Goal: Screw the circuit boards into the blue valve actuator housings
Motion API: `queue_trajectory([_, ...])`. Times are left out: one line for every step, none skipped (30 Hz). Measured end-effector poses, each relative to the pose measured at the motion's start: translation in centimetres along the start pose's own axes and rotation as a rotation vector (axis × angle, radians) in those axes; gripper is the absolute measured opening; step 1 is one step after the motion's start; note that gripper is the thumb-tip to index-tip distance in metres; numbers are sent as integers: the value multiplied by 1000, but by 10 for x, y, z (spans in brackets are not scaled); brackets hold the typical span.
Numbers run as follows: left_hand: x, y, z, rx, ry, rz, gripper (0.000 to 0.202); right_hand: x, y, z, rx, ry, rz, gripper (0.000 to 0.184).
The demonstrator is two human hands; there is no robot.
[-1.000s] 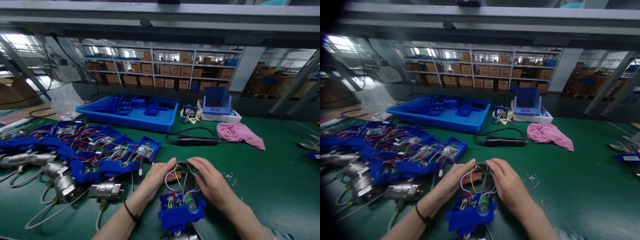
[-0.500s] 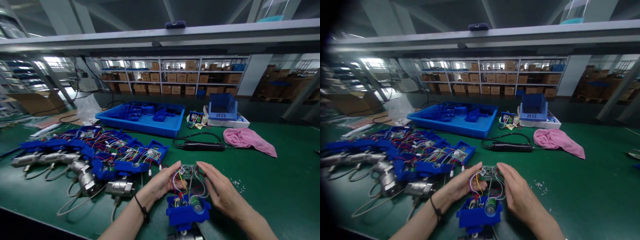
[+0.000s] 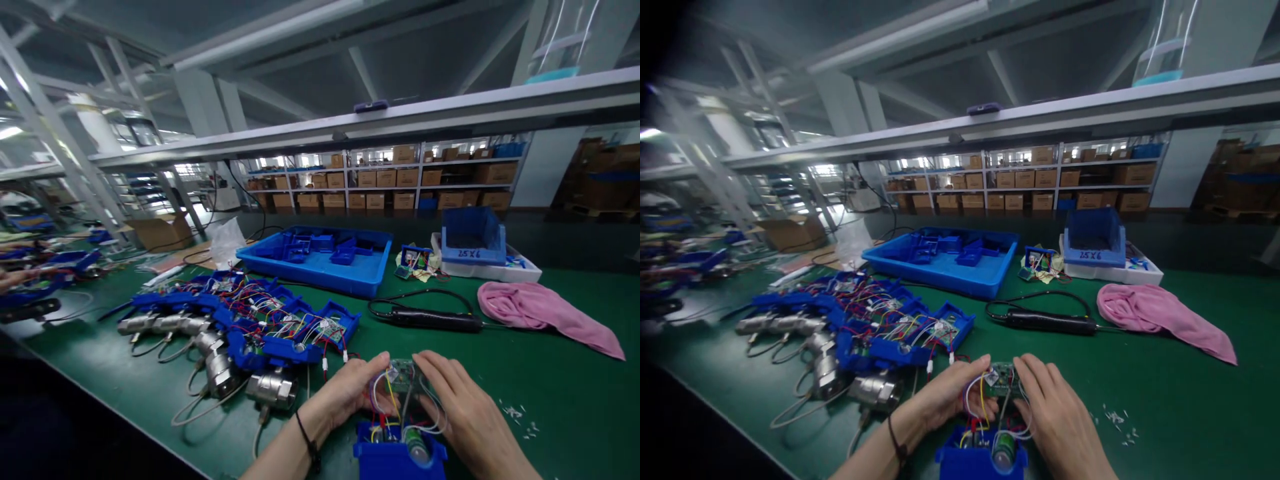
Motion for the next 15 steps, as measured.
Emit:
queue_trajectory([-1,3,2,-9,-38,2,51,0,0,1,17,11,15,38])
queue_trajectory([-2,6,6,-15,-96,6,53,1,0,1,35,18,29,39])
queue_trajectory([-3,11,11,-16,-180,8,56,1,0,2,52,22,44,39])
queue_trajectory([-3,16,19,-18,-288,7,59,2,-1,2,69,25,62,39])
queue_trajectory([-1,21,30,-33,-417,9,61,4,-2,2,84,26,78,38])
queue_trajectory([0,26,43,-62,-564,2,61,5,-3,2,99,27,92,38])
queue_trajectory([3,29,60,-112,-708,6,59,6,-5,1,110,26,104,38])
queue_trajectory([6,29,78,-191,-859,34,56,7,-7,0,118,23,116,37])
queue_trajectory([11,26,97,-278,-1035,83,53,9,-9,-1,122,18,125,37])
queue_trajectory([16,20,116,-360,-1196,146,50,10,-12,-2,127,10,137,36])
queue_trajectory([22,9,134,-424,-1369,207,48,11,-13,-3,130,3,147,35])
queue_trajectory([29,-5,149,-453,-1546,281,46,13,-15,-4,137,-5,152,34])
queue_trajectory([38,-23,161,-449,-1603,322,42,13,-16,-5,145,-12,147,33])
queue_trajectory([47,-42,170,-442,-1630,351,36,13,-17,-6,154,-16,134,32])
queue_trajectory([57,-61,177,-430,-1653,376,31,12,-17,-5,161,-20,117,32])
Point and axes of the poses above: each hand's wrist, its own y-axis away from the middle knuckle, its own x-axis out of the back of the hand, z = x × y, the point moved 2 cm from there along -y, towards the middle knuckle, and after that the axes turned 8 degrees about -x, right-handed, at the moved point
